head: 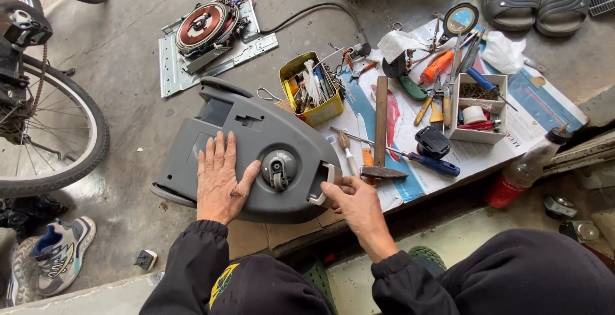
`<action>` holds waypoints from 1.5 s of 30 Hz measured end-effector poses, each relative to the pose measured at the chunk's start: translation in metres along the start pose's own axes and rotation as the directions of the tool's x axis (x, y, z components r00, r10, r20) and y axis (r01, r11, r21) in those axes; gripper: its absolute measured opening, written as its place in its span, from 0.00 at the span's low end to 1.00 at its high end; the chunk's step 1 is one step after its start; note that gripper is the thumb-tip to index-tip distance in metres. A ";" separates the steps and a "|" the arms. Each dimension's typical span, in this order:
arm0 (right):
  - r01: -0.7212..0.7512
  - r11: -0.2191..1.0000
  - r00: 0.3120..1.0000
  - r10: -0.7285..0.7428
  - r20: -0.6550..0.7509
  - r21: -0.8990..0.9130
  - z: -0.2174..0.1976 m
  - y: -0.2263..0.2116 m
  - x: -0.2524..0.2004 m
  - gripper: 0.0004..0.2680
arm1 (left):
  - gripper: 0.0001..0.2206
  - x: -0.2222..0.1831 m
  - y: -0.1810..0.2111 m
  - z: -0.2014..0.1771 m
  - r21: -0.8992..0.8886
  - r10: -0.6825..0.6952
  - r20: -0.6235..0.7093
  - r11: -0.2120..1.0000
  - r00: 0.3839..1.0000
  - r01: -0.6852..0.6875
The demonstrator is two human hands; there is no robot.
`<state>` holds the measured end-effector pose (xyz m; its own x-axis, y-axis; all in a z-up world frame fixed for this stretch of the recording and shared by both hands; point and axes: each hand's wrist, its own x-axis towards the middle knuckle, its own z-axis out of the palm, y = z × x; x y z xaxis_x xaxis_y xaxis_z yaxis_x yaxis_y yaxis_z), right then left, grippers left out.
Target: Disassembling and inspecting the internal components of a vacuum cleaner for repair using a power drill.
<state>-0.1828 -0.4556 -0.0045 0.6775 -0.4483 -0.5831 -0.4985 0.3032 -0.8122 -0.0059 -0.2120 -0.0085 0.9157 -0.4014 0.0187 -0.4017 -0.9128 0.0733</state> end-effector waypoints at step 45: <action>-0.003 0.918 0.980 -0.076 0.183 0.398 0.059 0.001 -0.043 0.17 | 0.40 -0.002 -0.045 -0.031 -0.300 0.027 -0.023 0.953 0.999 -0.033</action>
<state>-0.1802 -0.3863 0.0186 0.8006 -0.3090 -0.5133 -0.2443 0.6139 -0.7506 0.0108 -0.1676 0.0189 0.9046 -0.4241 0.0432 -0.4091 -0.8348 0.3684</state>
